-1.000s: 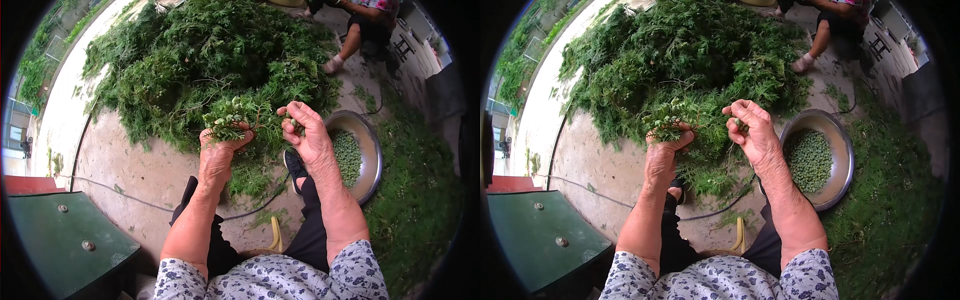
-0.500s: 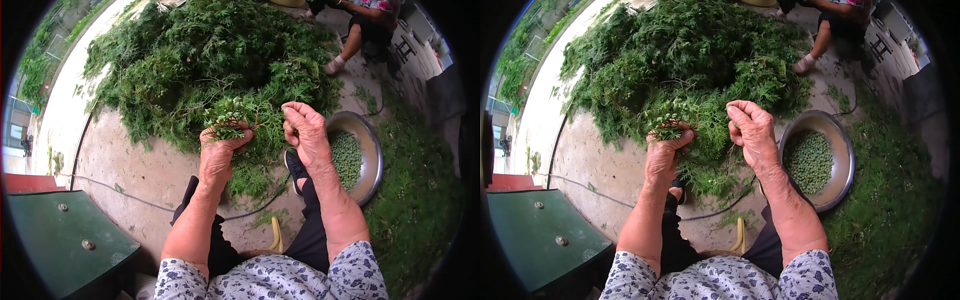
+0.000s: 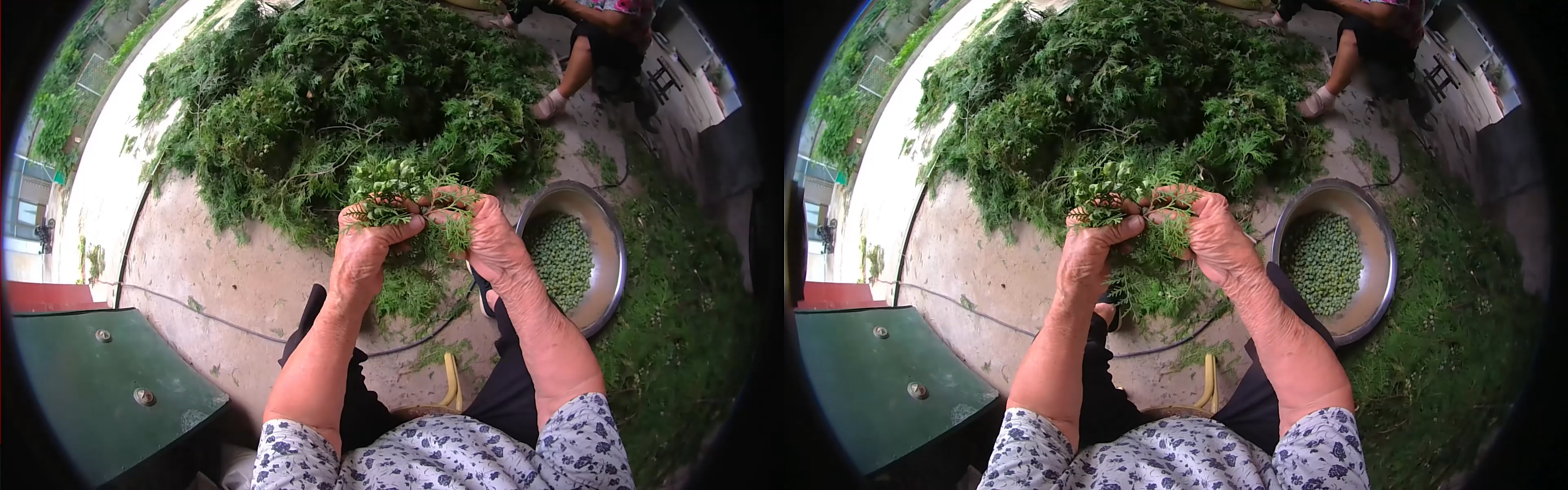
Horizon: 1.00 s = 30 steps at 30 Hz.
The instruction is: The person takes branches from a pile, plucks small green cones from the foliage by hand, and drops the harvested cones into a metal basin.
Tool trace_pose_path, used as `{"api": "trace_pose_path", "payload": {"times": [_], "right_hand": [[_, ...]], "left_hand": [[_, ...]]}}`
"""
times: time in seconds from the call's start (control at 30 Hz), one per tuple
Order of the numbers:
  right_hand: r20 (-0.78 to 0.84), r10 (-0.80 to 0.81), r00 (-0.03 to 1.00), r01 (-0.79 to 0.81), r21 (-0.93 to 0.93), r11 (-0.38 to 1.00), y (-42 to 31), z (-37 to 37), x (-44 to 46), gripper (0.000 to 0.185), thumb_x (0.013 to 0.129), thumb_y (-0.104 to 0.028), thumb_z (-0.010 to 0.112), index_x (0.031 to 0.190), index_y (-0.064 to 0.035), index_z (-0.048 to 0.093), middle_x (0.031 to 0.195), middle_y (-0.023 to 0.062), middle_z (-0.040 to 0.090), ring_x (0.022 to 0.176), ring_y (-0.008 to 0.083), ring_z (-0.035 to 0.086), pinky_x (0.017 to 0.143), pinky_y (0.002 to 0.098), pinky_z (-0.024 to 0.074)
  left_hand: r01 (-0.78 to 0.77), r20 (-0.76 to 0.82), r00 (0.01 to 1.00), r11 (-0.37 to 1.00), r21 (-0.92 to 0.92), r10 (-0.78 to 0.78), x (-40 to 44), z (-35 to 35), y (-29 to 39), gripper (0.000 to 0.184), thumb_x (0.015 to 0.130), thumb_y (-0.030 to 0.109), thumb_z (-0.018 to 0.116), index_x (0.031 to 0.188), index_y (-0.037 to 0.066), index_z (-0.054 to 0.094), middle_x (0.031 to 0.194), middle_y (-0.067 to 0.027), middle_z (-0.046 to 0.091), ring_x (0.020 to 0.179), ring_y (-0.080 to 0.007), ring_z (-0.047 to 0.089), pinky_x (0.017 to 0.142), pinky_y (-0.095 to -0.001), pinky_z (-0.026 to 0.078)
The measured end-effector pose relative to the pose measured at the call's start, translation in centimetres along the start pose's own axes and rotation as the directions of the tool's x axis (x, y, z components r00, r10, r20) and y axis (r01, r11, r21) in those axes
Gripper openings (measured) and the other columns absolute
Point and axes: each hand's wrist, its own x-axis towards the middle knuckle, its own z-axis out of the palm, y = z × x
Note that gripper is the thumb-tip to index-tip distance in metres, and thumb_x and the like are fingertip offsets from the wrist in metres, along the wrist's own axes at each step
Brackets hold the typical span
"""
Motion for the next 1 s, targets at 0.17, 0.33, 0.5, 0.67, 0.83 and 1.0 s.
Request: {"api": "trace_pose_path", "payload": {"times": [0.17,0.33,0.5,0.67,0.83,1.0], "right_hand": [[-0.103,-0.03,0.994,-0.005,-0.326,0.945,-0.5,0.7,-1.0,0.017,0.082,-0.006,0.062,0.098,-0.0028,0.061,0.073,-0.0031,0.06,0.059,0.0038,0.052,0.05,0.0186,0.0411],[-0.257,-0.315,0.914,0.095,-0.619,0.78,-2.9,-3.1,-0.9,0.012,0.082,-0.005,0.06,0.094,-0.0048,0.061,0.061,-0.0056,0.049,0.048,0.0008,0.041,0.041,0.0159,0.0303],[-0.481,-0.266,0.836,-0.112,-0.623,0.774,-6.7,-11.7,-4.2,0.015,0.078,-0.005,0.059,0.094,-0.0031,0.06,0.067,-0.0041,0.05,0.048,0.0012,0.043,0.037,0.0158,0.0281],[-0.454,-0.565,0.689,-0.503,-0.861,0.078,-7.2,-22.3,-8.8,0.032,0.063,-0.007,0.056,0.093,-0.0046,0.065,0.089,0.0151,0.065,0.085,0.027,0.062,0.078,0.0346,0.0462],[-0.705,-0.545,0.454,-0.815,-0.576,0.065,-6.1,-29.9,-11.2,0.03,0.072,-0.015,0.053,0.098,-0.006,0.065,0.1,0.0193,0.062,0.095,0.0343,0.059,0.083,0.0364,0.0446],[-0.669,-0.671,0.32,-0.744,-0.616,0.259,-4.5,-32.0,-11.6,0.031,0.077,-0.016,0.053,0.104,-0.0027,0.063,0.102,0.0176,0.063,0.096,0.0297,0.059,0.085,0.0341,0.0437]], "left_hand": [[-0.071,-0.048,0.996,0.996,0.061,0.074,-0.1,0.2,-0.8,0.014,0.07,0.0,0.07,0.081,0.006,0.065,0.076,-0.0012,0.064,0.065,-0.0106,0.058,0.053,-0.0235,0.044],[-0.1,-0.047,0.994,0.995,0.012,0.101,-0.2,-0.3,-0.4,0.013,0.071,0.001,0.07,0.083,0.004,0.065,0.076,-0.0026,0.064,0.069,-0.012,0.06,0.056,-0.0241,0.045],[-0.045,-0.107,0.994,0.984,-0.171,0.027,-0.1,-0.6,-0.1,0.012,0.074,0.005,0.069,0.085,0.002,0.064,0.077,-0.0038,0.064,0.069,-0.0127,0.06,0.056,-0.0246,0.045],[0.005,-0.084,0.996,0.969,-0.248,-0.027,-0.2,-1.1,0.0,0.017,0.074,0.001,0.068,0.088,-0.001,0.06,0.08,-0.006,0.064,0.069,-0.0149,0.062,0.062,-0.0274,0.05],[-0.129,-0.062,0.991,0.96,-0.248,0.117,-0.2,-0.6,-0.5,0.018,0.071,-0.007,0.065,0.087,0.001,0.06,0.082,-0.0061,0.064,0.074,-0.0159,0.062,0.069,-0.0274,0.05],[-0.159,-0.032,0.987,0.961,-0.228,0.155,0.1,-0.6,-1.0,0.024,0.07,-0.009,0.065,0.091,0.002,0.061,0.084,-0.005,0.065,0.075,-0.0144,0.061,0.071,-0.0271,0.049]]}}
